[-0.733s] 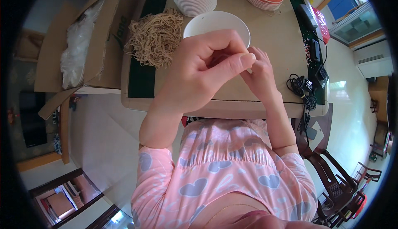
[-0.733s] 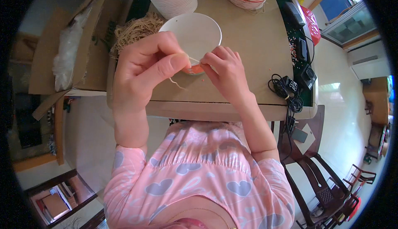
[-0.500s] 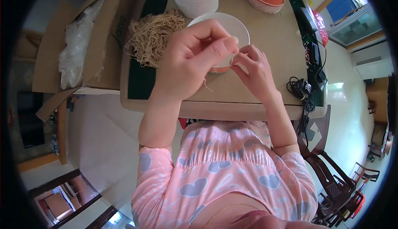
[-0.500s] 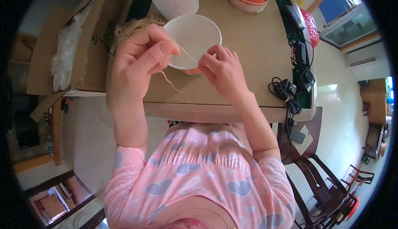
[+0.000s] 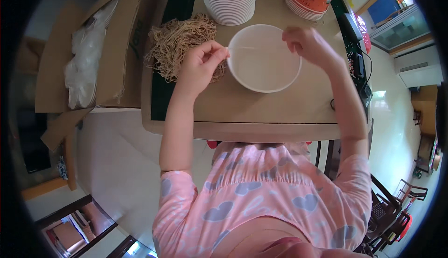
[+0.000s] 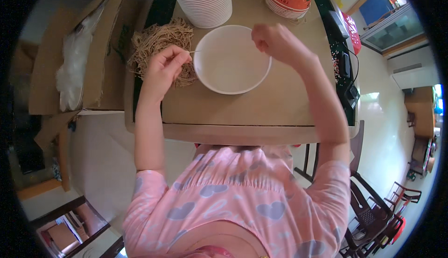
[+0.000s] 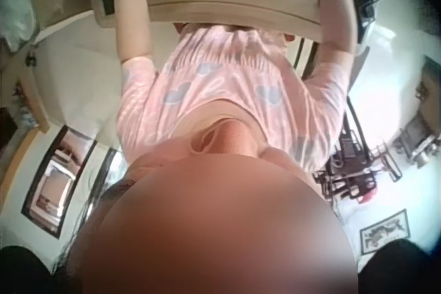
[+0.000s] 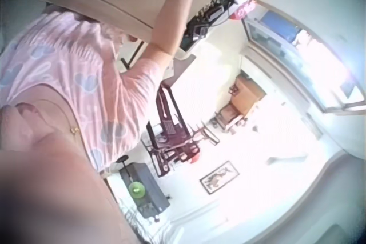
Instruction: Threading and tying strings onto paper bowls for assembly in a packaging environment.
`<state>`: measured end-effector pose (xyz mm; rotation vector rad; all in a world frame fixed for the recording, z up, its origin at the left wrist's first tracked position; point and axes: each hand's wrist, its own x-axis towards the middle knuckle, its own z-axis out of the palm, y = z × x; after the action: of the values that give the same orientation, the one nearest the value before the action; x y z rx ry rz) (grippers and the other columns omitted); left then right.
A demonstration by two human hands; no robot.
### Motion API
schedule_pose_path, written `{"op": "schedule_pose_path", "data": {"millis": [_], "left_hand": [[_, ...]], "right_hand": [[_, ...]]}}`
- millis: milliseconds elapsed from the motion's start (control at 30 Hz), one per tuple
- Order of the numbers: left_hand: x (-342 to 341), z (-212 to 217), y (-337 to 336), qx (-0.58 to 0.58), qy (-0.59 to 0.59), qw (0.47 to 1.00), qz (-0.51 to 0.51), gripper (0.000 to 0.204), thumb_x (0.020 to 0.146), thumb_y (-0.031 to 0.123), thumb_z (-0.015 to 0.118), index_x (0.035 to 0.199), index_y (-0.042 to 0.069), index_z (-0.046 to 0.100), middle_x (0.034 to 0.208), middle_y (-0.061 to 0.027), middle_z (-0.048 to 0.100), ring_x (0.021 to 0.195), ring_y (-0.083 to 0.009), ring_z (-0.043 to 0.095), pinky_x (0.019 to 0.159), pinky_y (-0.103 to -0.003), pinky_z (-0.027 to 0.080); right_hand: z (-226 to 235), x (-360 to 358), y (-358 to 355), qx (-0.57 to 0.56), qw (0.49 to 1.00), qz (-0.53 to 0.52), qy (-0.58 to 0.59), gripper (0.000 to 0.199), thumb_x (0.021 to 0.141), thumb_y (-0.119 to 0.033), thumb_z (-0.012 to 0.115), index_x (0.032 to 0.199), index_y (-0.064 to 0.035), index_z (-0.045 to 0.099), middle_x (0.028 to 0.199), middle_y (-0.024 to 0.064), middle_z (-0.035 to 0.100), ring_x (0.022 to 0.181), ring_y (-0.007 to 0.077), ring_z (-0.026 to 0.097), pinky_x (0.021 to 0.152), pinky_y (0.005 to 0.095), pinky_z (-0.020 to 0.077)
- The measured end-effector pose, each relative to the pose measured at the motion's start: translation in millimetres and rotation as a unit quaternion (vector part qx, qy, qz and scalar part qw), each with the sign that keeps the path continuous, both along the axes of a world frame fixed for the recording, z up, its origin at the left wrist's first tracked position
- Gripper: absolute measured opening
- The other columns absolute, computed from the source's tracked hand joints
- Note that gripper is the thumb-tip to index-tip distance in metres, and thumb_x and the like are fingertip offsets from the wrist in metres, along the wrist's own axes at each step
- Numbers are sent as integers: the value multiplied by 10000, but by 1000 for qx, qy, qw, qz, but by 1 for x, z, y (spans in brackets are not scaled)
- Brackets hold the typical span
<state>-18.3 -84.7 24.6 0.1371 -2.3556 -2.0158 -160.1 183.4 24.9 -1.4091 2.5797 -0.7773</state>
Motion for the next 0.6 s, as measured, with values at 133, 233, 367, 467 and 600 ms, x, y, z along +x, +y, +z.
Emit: {"op": "schedule_pose_path", "data": {"millis": [133, 233, 367, 467, 600], "left_hand": [[5, -12, 15, 30, -50, 998, -17, 158, 937, 158, 592, 853, 32, 637, 695, 39, 562, 558, -19, 401, 503, -192, 317], [12, -16, 26, 77, -85, 993, -31, 160, 942, 166, 588, 866, 33, 635, 705, 34, 569, 553, -23, 407, 501, -187, 316], [20, -22, 37, 171, -96, 980, -26, 205, 968, 196, 550, 870, 34, 628, 714, 17, 572, 536, -30, 418, 479, -178, 300], [22, -21, 46, 230, -86, 969, -32, 225, 979, 219, 533, 882, 35, 617, 690, 7, 554, 534, -35, 429, 470, -178, 299], [19, -17, 58, 331, -14, 941, -75, 247, 993, 266, 493, 907, 49, 574, 685, -24, 519, 527, -103, 426, 482, -231, 330]], "right_hand": [[15, -40, -31, 100, 991, 34, 86, 25, 735, 15, 515, 715, 1, 508, 691, 119, 549, 643, 287, 571, 593, 373, 453], [9, -65, -58, 136, 982, 77, 109, 47, 753, -25, 539, 707, -30, 540, 681, 113, 552, 683, 301, 574, 587, 394, 446], [18, -44, -82, 116, 987, 64, 89, 56, 750, -15, 539, 695, -27, 545, 692, 100, 565, 710, 306, 581, 608, 401, 450], [22, -40, -82, 98, 992, 64, 51, 52, 749, -4, 537, 699, -19, 543, 716, 106, 577, 724, 307, 587, 631, 398, 454], [7, -47, -72, 75, 994, 65, 37, 106, 741, 40, 512, 753, -33, 588, 773, 109, 610, 753, 293, 605, 655, 376, 468]]}}
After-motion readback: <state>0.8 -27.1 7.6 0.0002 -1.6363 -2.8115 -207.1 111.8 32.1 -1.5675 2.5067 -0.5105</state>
